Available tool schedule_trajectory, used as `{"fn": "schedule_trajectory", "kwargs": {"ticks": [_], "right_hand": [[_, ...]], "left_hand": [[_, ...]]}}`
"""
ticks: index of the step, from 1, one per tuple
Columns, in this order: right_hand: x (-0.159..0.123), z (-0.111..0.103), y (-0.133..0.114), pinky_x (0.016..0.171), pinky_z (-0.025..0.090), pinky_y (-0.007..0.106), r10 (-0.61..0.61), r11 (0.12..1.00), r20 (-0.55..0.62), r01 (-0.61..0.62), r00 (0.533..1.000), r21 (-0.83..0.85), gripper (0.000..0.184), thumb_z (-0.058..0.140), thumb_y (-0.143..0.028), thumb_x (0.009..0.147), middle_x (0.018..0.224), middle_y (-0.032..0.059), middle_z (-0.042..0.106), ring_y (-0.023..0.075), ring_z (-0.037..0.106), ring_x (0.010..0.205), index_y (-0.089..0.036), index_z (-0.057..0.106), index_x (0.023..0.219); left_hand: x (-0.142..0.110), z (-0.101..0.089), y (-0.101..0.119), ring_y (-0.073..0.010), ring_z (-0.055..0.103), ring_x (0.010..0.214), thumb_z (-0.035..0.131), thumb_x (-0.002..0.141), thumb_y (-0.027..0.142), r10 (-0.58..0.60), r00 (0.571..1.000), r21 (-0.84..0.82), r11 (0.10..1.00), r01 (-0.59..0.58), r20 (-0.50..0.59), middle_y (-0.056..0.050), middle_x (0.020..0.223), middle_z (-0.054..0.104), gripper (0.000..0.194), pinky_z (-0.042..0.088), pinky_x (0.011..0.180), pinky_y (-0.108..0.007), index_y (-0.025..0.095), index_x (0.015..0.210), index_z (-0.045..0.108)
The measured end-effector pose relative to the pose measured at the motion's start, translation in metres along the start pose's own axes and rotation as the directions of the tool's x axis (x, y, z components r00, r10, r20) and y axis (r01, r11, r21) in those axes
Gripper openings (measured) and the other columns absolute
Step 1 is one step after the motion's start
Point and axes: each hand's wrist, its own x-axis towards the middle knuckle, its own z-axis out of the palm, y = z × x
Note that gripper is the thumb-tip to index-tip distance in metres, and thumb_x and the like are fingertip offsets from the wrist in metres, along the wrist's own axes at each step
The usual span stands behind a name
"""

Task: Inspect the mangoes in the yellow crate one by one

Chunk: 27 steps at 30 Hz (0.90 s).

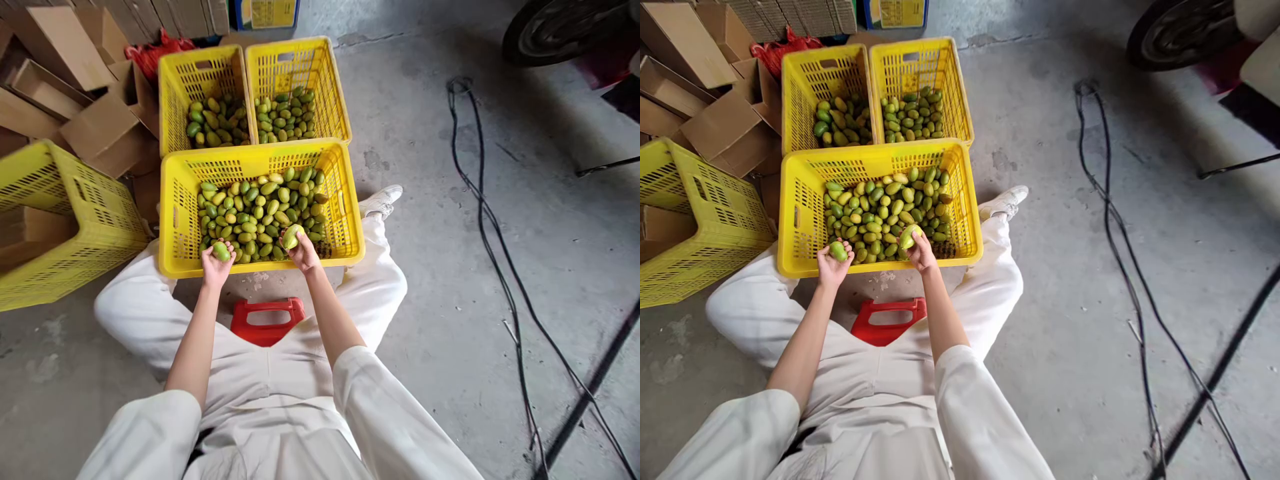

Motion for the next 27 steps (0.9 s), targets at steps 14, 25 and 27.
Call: {"fn": "schedule_trajectory", "kwargs": {"ticks": [14, 25, 27], "right_hand": [[0.0088, -0.0020, 0.0030, 0.068, 0.063, 0.024, -0.017, 0.998, -0.038, 0.019, 0.999, 0.052, 0.054, 0.096, -0.025, 0.074, 0.092, -0.0080, 0.077, 0.0113, 0.073, 0.075, -0.031, 0.058, 0.111], [0.0081, -0.0050, 0.0035, 0.083, 0.070, 0.042, 0.060, 0.994, 0.023, -0.058, 0.998, -0.089, 0.059, 0.098, -0.034, 0.062, 0.101, -0.0002, 0.082, 0.0276, 0.081, 0.099, -0.031, 0.065, 0.111], [0.0084, -0.0044, 0.0035, 0.081, 0.068, 0.039, 0.093, 0.987, 0.022, -0.089, 0.995, -0.132, 0.057, 0.101, -0.037, 0.062, 0.097, -0.0001, 0.081, 0.0256, 0.080, 0.096, -0.030, 0.065, 0.107]], "left_hand": [[0.0061, -0.0088, -0.0051, -0.0086, 0.062, 0.069, 0.096, 0.077, 0.016, 0.004, 0.998, 0.144, 0.990, -0.013, 0.061, -0.001, 0.086, 0.070, 0.033, 0.051, 0.065, -0.020, 0.020, 0.079, 0.063], [0.0017, -0.0045, 0.0019, -0.0069, 0.044, 0.056, 0.082, 0.089, 0.014, -0.036, 0.996, 0.127, 0.992, 0.026, 0.080, 0.001, 0.078, 0.058, 0.016, 0.034, 0.046, -0.016, 0.021, 0.087, 0.067], [-0.0004, -0.0035, 0.0030, -0.0083, 0.048, 0.059, 0.079, 0.094, 0.024, -0.030, 0.996, 0.108, 0.994, 0.021, 0.079, -0.001, 0.080, 0.060, 0.014, 0.038, 0.048, -0.017, 0.021, 0.087, 0.067]]}}
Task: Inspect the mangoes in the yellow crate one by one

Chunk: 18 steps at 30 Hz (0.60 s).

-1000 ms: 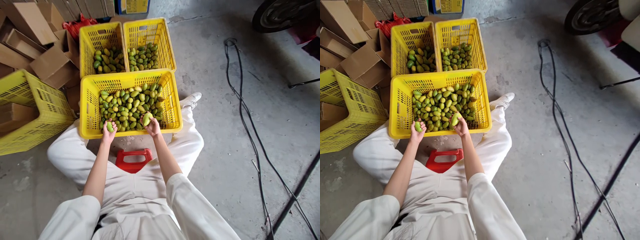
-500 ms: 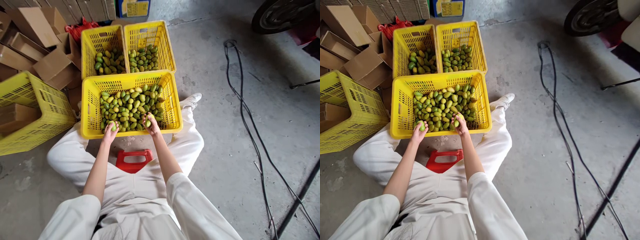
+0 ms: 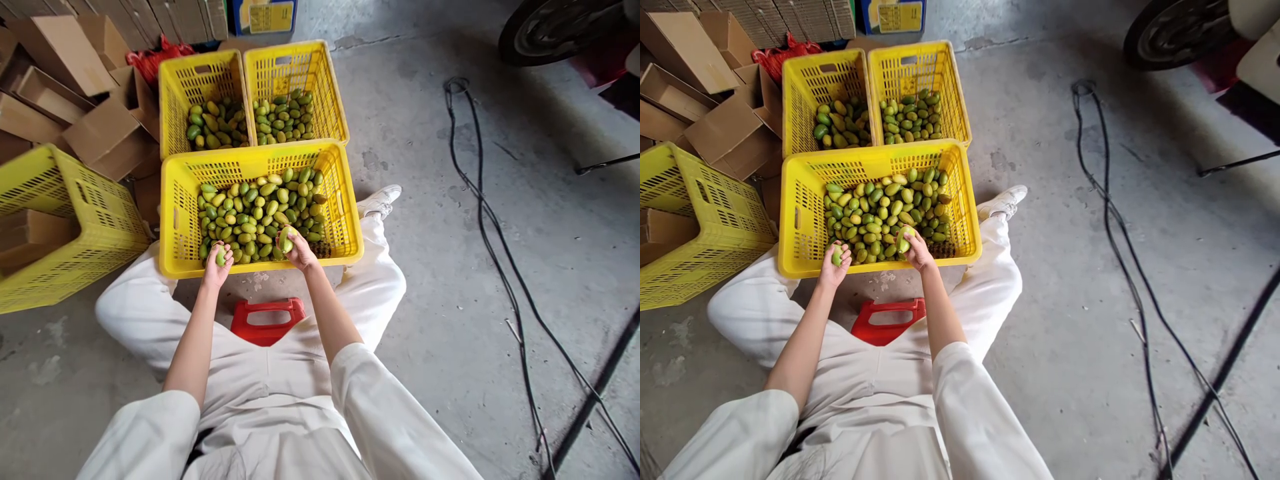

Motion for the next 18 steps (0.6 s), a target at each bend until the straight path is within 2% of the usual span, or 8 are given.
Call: {"fn": "schedule_trajectory", "kwargs": {"ticks": [3, 7, 10, 13, 15, 18], "right_hand": [[-0.001, -0.001, -0.001, 0.077, 0.066, 0.033, 0.012, 1.000, -0.009, -0.012, 1.000, 0.011, 0.053, 0.102, -0.036, 0.065, 0.089, -0.0031, 0.077, 0.0189, 0.077, 0.085, -0.028, 0.065, 0.103], [-0.001, 0.000, -0.003, 0.077, 0.067, 0.033, -0.035, 0.998, -0.030, 0.037, 0.999, 0.041, 0.050, 0.102, -0.034, 0.067, 0.088, -0.0035, 0.077, 0.0177, 0.075, 0.082, -0.028, 0.063, 0.098], [0.001, 0.006, -0.002, 0.071, 0.067, 0.031, -0.034, 0.999, -0.027, 0.034, 0.999, -0.007, 0.054, 0.105, -0.031, 0.062, 0.084, -0.0026, 0.077, 0.0166, 0.072, 0.075, -0.027, 0.062, 0.094], [0.002, 0.011, 0.000, 0.063, 0.064, 0.027, -0.027, 0.999, -0.026, 0.027, 0.999, -0.029, 0.056, 0.106, -0.031, 0.063, 0.081, -0.0052, 0.074, 0.0136, 0.068, 0.067, -0.027, 0.062, 0.096], [0.001, 0.010, -0.001, 0.066, 0.066, 0.029, -0.015, 1.000, -0.018, 0.015, 1.000, -0.007, 0.054, 0.103, -0.038, 0.069, 0.084, -0.0045, 0.075, 0.0155, 0.072, 0.071, -0.028, 0.062, 0.102], [-0.003, 0.006, -0.004, 0.078, 0.071, 0.038, 0.010, 0.998, -0.004, -0.009, 1.000, 0.062, 0.049, 0.094, -0.047, 0.075, 0.090, -0.0012, 0.077, 0.0239, 0.080, 0.091, -0.029, 0.061, 0.107]], "left_hand": [[-0.002, 0.001, 0.000, -0.0124, 0.058, 0.069, 0.069, 0.100, 0.034, 0.004, 1.000, -0.066, 0.998, -0.006, -0.027, -0.006, 0.090, 0.067, 0.017, 0.050, 0.057, -0.021, 0.020, 0.091, 0.069], [-0.001, -0.001, -0.002, -0.0161, 0.067, 0.081, 0.070, 0.096, 0.030, -0.017, 0.998, -0.070, 0.997, 0.013, -0.067, -0.008, 0.097, 0.073, 0.011, 0.058, 0.069, -0.026, 0.019, 0.093, 0.071], [0.001, -0.002, -0.003, -0.0156, 0.068, 0.081, 0.082, 0.091, 0.028, -0.028, 0.999, -0.004, 1.000, 0.028, -0.032, -0.006, 0.096, 0.072, 0.014, 0.055, 0.068, -0.024, 0.020, 0.094, 0.071], [0.002, -0.002, -0.004, -0.0116, 0.060, 0.071, 0.089, 0.088, 0.028, -0.018, 1.000, 0.004, 1.000, 0.018, -0.002, -0.002, 0.086, 0.064, 0.022, 0.046, 0.058, -0.019, 0.022, 0.090, 0.068], [0.002, -0.002, -0.004, -0.0103, 0.056, 0.068, 0.091, 0.086, 0.027, -0.007, 1.000, 0.002, 1.000, 0.007, 0.003, 0.000, 0.082, 0.060, 0.025, 0.044, 0.056, -0.019, 0.023, 0.088, 0.066], [0.001, -0.003, -0.006, -0.0111, 0.062, 0.075, 0.093, 0.083, 0.024, 0.009, 1.000, 0.003, 1.000, -0.009, -0.008, 0.000, 0.086, 0.063, 0.029, 0.050, 0.064, -0.020, 0.023, 0.089, 0.065]]}}
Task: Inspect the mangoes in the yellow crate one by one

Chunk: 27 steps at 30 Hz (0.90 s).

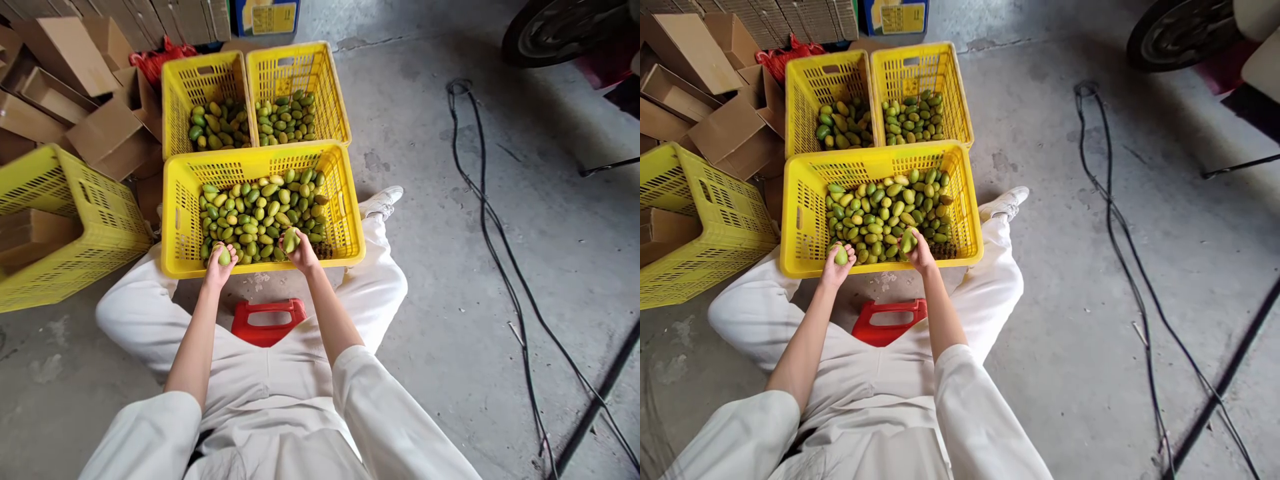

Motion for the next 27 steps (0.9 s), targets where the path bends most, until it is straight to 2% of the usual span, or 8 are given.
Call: {"fn": "schedule_trajectory", "kwargs": {"ticks": [3, 6, 10, 12, 15, 19, 22, 27], "right_hand": [[-0.0041, -0.0034, -0.0019, 0.086, 0.072, 0.045, -0.014, 1.000, -0.004, 0.014, 1.000, 0.028, 0.044, 0.088, -0.047, 0.075, 0.099, 0.0020, 0.080, 0.0299, 0.080, 0.109, -0.031, 0.060, 0.105], [-0.0056, -0.0025, -0.0004, 0.089, 0.071, 0.046, -0.057, 0.998, -0.008, 0.057, 0.998, -0.012, 0.044, 0.091, -0.043, 0.074, 0.105, 0.0032, 0.081, 0.0307, 0.080, 0.117, -0.031, 0.061, 0.104], [-0.0038, 0.0000, 0.0024, 0.086, 0.070, 0.041, -0.042, 0.997, -0.047, 0.039, 0.998, -0.064, 0.051, 0.100, -0.040, 0.069, 0.091, -0.0003, 0.078, 0.0278, 0.082, 0.105, -0.029, 0.059, 0.098], [-0.0028, -0.0003, 0.0023, 0.084, 0.070, 0.040, -0.042, 0.999, -0.076, 0.041, 0.996, -0.022, 0.051, 0.099, -0.040, 0.070, 0.085, -0.0030, 0.076, 0.0250, 0.081, 0.096, -0.029, 0.058, 0.097], [-0.0025, -0.0009, 0.0013, 0.085, 0.070, 0.040, -0.076, 0.995, -0.085, 0.081, 0.994, 0.060, 0.051, 0.097, -0.037, 0.071, 0.087, -0.0055, 0.078, 0.0222, 0.081, 0.089, -0.031, 0.058, 0.104], [-0.0039, 0.0006, 0.0020, 0.090, 0.069, 0.040, -0.095, 0.994, -0.054, 0.098, 0.994, 0.045, 0.055, 0.095, -0.039, 0.074, 0.094, -0.0052, 0.080, 0.0205, 0.081, 0.090, -0.032, 0.059, 0.115], [-0.0054, 0.0003, 0.0016, 0.090, 0.068, 0.040, -0.092, 0.995, -0.035, 0.094, 0.995, 0.032, 0.050, 0.090, -0.044, 0.078, 0.095, -0.0035, 0.080, 0.0225, 0.082, 0.096, -0.032, 0.062, 0.118], [-0.0063, -0.0028, -0.0023, 0.092, 0.069, 0.042, -0.051, 0.998, -0.008, 0.051, 0.999, 0.025, 0.052, 0.088, -0.035, 0.067, 0.103, 0.0010, 0.082, 0.0282, 0.081, 0.108, -0.030, 0.068, 0.114]], "left_hand": [[0.0005, -0.0003, -0.0015, -0.0141, 0.069, 0.086, 0.094, 0.081, 0.020, 0.005, 1.000, 0.012, 1.000, -0.004, -0.020, -0.002, 0.095, 0.070, 0.030, 0.056, 0.075, -0.024, 0.024, 0.091, 0.066], [0.0013, 0.0008, -0.0011, -0.0110, 0.063, 0.075, 0.094, 0.083, 0.020, 0.002, 1.000, 0.024, 1.000, -0.002, -0.022, 0.000, 0.089, 0.067, 0.029, 0.053, 0.071, -0.023, 0.023, 0.091, 0.067], [0.0000, 0.0024, 0.0024, -0.0097, 0.052, 0.064, 0.088, 0.094, 0.035, -0.004, 1.000, 0.017, 1.000, 0.004, -0.008, 0.001, 0.080, 0.060, 0.024, 0.046, 0.061, -0.022, 0.022, 0.093, 0.068], [-0.0013, 0.0019, 0.0040, -0.0132, 0.057, 0.070, 0.079, 0.099, 0.044, -0.009, 1.000, -0.011, 1.000, 0.009, -0.015, -0.003, 0.085, 0.065, 0.024, 0.049, 0.063, -0.024, 0.021, 0.096, 0.071], [-0.0018, -0.0001, 0.0038, -0.0195, 0.068, 0.085, 0.071, 0.099, 0.042, -0.013, 0.999, -0.041, 0.999, 0.011, -0.044, -0.008, 0.094, 0.073, 0.023, 0.056, 0.073, -0.030, 0.020, 0.103, 0.076], [0.0017, -0.0022, -0.0008, -0.0204, 0.073, 0.094, 0.082, 0.092, 0.033, -0.028, 0.996, 0.019, 0.999, 0.030, -0.085, -0.008, 0.098, 0.076, 0.017, 0.059, 0.083, -0.032, 0.020, 0.102, 0.075], [0.0039, -0.0030, -0.0042, -0.0158, 0.069, 0.083, 0.092, 0.086, 0.031, -0.015, 0.996, 0.040, 0.999, 0.019, -0.088, -0.004, 0.090, 0.072, 0.025, 0.056, 0.077, -0.028, 0.020, 0.089, 0.070], [0.0022, -0.0028, -0.0033, -0.0115, 0.066, 0.077, 0.094, 0.082, 0.022, 0.000, 0.998, 0.027, 1.000, 0.002, -0.059, 0.001, 0.083, 0.065, 0.035, 0.055, 0.075, -0.025, 0.021, 0.078, 0.059]]}}
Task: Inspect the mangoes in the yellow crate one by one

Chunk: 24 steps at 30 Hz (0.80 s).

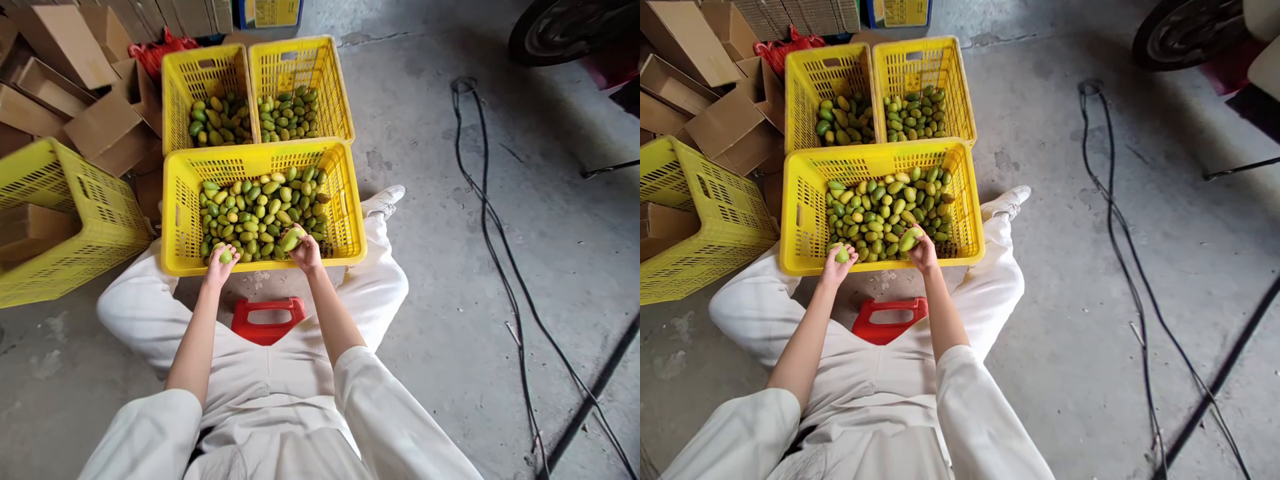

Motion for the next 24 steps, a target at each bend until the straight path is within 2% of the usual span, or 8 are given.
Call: {"fn": "schedule_trajectory", "kwargs": {"ticks": [3, 6, 9, 13, 15, 18, 21, 24], "right_hand": [[0.0014, 0.0009, 0.0011, 0.093, 0.070, 0.044, 0.010, 0.999, 0.037, -0.008, 0.999, -0.054, 0.051, 0.092, -0.038, 0.066, 0.103, 0.0024, 0.082, 0.0298, 0.080, 0.114, -0.030, 0.067, 0.109], [0.0037, 0.0010, 0.0035, 0.090, 0.071, 0.043, 0.028, 0.994, 0.023, -0.025, 0.999, -0.110, 0.048, 0.095, -0.048, 0.073, 0.100, 0.0027, 0.081, 0.0284, 0.080, 0.112, -0.030, 0.066, 0.107], [0.0056, -0.0019, 0.0037, 0.085, 0.071, 0.038, 0.030, 0.995, -0.028, -0.032, 0.999, -0.089, 0.044, 0.094, -0.051, 0.079, 0.090, -0.0017, 0.077, 0.0229, 0.080, 0.096, -0.030, 0.066, 0.107], [0.0065, -0.0035, 0.0020, 0.079, 0.072, 0.032, 0.008, 1.000, -0.091, -0.006, 0.996, 0.023, 0.039, 0.096, -0.040, 0.081, 0.084, -0.0051, 0.073, 0.0164, 0.075, 0.079, -0.030, 0.064, 0.101], [0.0065, -0.0012, 0.0019, 0.076, 0.071, 0.030, 0.011, 0.999, -0.090, -0.008, 0.996, 0.037, 0.037, 0.096, -0.038, 0.082, 0.091, -0.0030, 0.077, 0.0153, 0.073, 0.077, -0.030, 0.064, 0.099], [0.0056, 0.0026, 0.0017, 0.063, 0.064, 0.026, 0.035, 0.999, -0.063, -0.033, 0.997, 0.036, 0.033, 0.090, -0.047, 0.088, 0.099, 0.0000, 0.080, 0.0138, 0.068, 0.071, -0.029, 0.066, 0.101], [0.0031, 0.0013, -0.0009, 0.054, 0.057, 0.025, 0.030, 0.997, -0.023, -0.028, 0.999, 0.070, 0.033, 0.079, -0.056, 0.092, 0.097, 0.0016, 0.078, 0.0152, 0.066, 0.070, -0.028, 0.068, 0.106], [-0.0003, -0.0032, -0.0034, 0.060, 0.060, 0.028, -0.012, 0.995, 0.009, 0.011, 1.000, 0.102, 0.033, 0.075, -0.051, 0.088, 0.096, 0.0018, 0.077, 0.0181, 0.070, 0.077, -0.029, 0.069, 0.112]], "left_hand": [[-0.0007, 0.0021, 0.0027, -0.0142, 0.074, 0.087, 0.092, 0.082, 0.016, -0.005, 1.000, 0.005, 1.000, 0.005, 0.000, -0.003, 0.094, 0.074, 0.032, 0.058, 0.077, -0.024, 0.021, 0.080, 0.061], [0.0010, 0.0053, 0.0044, -0.0101, 0.069, 0.075, 0.091, 0.084, 0.012, -0.007, 1.000, 0.011, 1.000, 0.007, 0.005, -0.005, 0.099, 0.078, 0.029, 0.055, 0.066, -0.019, 0.021, 0.085, 0.064], [0.0026, 0.0082, 0.0056, -0.0060, 0.056, 0.059, 0.091, 0.088, 0.017, -0.002, 1.000, -0.004, 1.000, 0.002, 0.011, -0.001, 0.085, 0.072, 0.026, 0.045, 0.053, -0.015, 0.021, 0.088, 0.065], [0.0004, 0.0088, 0.0086, -0.0067, 0.047, 0.053, 0.082, 0.100, 0.038, -0.004, 1.000, -0.043, 0.999, 0.005, 0.018, 0.002, 0.071, 0.057, 0.031, 0.036, 0.045, -0.016, 0.020, 0.083, 0.064], [-0.0020, 0.0075, 0.0096, -0.0093, 0.053, 0.059, 0.073, 0.103, 0.046, 0.000, 1.000, -0.082, 0.997, 0.001, 0.014, -0.001, 0.076, 0.061, 0.034, 0.043, 0.049, -0.018, 0.020, 0.084, 0.066], [-0.0036, 0.0047, 0.0086, -0.0171, 0.067, 0.078, 0.070, 0.100, 0.044, 0.009, 1.000, -0.109, 0.994, -0.011, -0.014, -0.008, 0.089, 0.071, 0.026, 0.058, 0.069, -0.027, 0.019, 0.093, 0.073], [-0.0010, 0.0024, 0.0053, -0.0217, 0.072, 0.090, 0.073, 0.095, 0.037, 0.008, 0.999, -0.083, 0.997, -0.011, -0.038, -0.008, 0.094, 0.075, 0.022, 0.062, 0.083, -0.034, 0.021, 0.108, 0.078], [0.0029, 0.0022, 0.0029, -0.0194, 0.073, 0.091, 0.076, 0.098, 0.036, -0.004, 0.999, -0.056, 0.998, 0.002, -0.049, -0.007, 0.097, 0.075, 0.022, 0.062, 0.084, -0.032, 0.022, 0.115, 0.077]]}}
